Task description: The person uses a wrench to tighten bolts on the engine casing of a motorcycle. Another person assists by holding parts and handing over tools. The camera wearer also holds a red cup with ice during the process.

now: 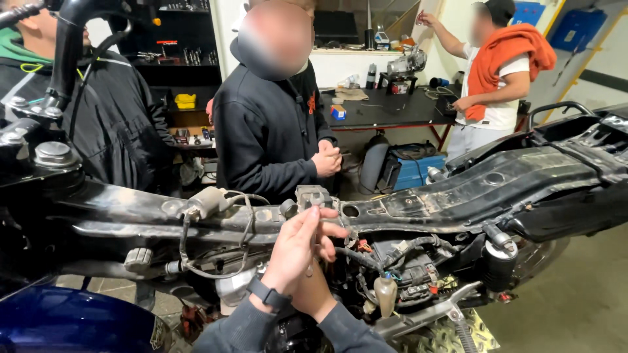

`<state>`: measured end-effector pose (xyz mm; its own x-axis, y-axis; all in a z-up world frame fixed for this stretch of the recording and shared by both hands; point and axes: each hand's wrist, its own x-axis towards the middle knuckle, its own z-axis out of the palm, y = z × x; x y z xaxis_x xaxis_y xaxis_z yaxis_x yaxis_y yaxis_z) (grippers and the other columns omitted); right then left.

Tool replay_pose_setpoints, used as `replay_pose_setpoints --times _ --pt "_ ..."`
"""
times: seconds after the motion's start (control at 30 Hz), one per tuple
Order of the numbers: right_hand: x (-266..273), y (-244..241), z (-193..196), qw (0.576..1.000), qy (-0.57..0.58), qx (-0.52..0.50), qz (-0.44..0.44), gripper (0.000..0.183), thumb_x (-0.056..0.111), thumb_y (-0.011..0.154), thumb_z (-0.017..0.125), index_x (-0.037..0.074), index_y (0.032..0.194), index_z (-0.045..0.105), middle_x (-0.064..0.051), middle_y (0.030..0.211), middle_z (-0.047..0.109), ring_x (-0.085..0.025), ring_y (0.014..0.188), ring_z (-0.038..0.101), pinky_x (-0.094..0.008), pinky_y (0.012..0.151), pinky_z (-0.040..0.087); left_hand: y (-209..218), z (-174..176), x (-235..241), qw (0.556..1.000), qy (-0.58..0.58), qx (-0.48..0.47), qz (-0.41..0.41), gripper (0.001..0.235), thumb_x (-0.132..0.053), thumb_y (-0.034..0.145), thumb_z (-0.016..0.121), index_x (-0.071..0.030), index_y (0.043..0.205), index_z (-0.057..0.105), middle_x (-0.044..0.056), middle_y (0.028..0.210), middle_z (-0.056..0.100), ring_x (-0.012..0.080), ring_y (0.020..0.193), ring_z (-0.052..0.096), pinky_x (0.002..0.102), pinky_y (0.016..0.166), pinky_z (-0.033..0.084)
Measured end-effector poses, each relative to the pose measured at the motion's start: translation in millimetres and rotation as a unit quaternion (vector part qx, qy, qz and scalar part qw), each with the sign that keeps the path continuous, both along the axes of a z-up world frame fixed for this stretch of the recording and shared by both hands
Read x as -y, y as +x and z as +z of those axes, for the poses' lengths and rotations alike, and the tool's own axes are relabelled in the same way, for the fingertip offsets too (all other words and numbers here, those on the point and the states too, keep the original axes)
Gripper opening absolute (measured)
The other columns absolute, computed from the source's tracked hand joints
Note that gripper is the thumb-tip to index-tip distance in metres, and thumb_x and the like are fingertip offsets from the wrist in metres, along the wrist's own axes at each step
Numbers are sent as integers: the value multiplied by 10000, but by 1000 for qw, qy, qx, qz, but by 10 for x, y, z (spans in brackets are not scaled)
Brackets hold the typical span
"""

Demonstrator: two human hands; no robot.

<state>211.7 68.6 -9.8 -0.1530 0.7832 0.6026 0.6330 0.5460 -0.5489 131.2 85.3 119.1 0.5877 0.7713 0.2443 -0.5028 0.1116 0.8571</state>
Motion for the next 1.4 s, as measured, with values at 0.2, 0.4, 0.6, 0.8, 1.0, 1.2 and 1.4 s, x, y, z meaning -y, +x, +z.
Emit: replay_pose_setpoints --times 0.2,0.4,0.6,0.8,1.0,1.2,1.4 --pt "9 -79 -163 997 -33 -64 15 402 185 995 597 25 1356 522 -162 1317 603 -284 1290 562 -407 1039 438 100 -8 -30 999 23 25 4 483 -389 1086 419 25 1241 613 172 975 775 142 577 666 276 549 563" --pt "227 -290 163 964 -96 -244 39 378 193 970 612 39 1304 525 -99 1207 633 -210 1150 625 -357 969 501 127 0 -45 1000 6 28 12 493 -393 1081 418 30 1240 616 196 1063 785 146 629 692 283 603 581" --pt "233 -317 59 982 -38 -176 51 374 128 900 670 24 1245 569 -113 1178 659 -229 1125 638 -361 945 504 198 86 -126 999 13 22 36 480 -399 1114 407 7 1276 606 184 1187 752 143 723 712 300 678 592" --pt "196 -25 -381 995 -1 -104 -6 378 105 842 695 39 1207 627 -119 1168 709 -243 1132 665 -362 928 514 457 173 -192 999 10 44 -27 478 -384 1170 350 15 1341 550 175 1250 705 181 778 713 347 740 610" --pt "463 386 -914 986 -45 -160 -4 465 85 757 707 -1 1207 626 -167 1139 698 -261 1100 677 -352 885 534 524 457 -86 997 42 9 -66 515 -404 1209 309 27 1377 537 152 1345 666 190 906 705 340 820 578" --pt "211 1318 -1635 969 -82 -224 58 418 111 834 651 -21 1230 628 -170 1125 715 -255 1069 690 -366 900 540 -52 691 -755 992 36 34 114 529 -422 1129 352 19 1322 571 139 1269 688 270 1016 706 401 832 586" --pt "309 3203 -2256 935 -158 -305 88 383 140 926 582 -45 1258 631 -174 1109 737 -248 1031 706 -384 918 548 -1053 1051 -1440 943 27 124 308 544 -411 1081 372 51 1292 564 206 1332 649 372 1089 718 470 890 610"
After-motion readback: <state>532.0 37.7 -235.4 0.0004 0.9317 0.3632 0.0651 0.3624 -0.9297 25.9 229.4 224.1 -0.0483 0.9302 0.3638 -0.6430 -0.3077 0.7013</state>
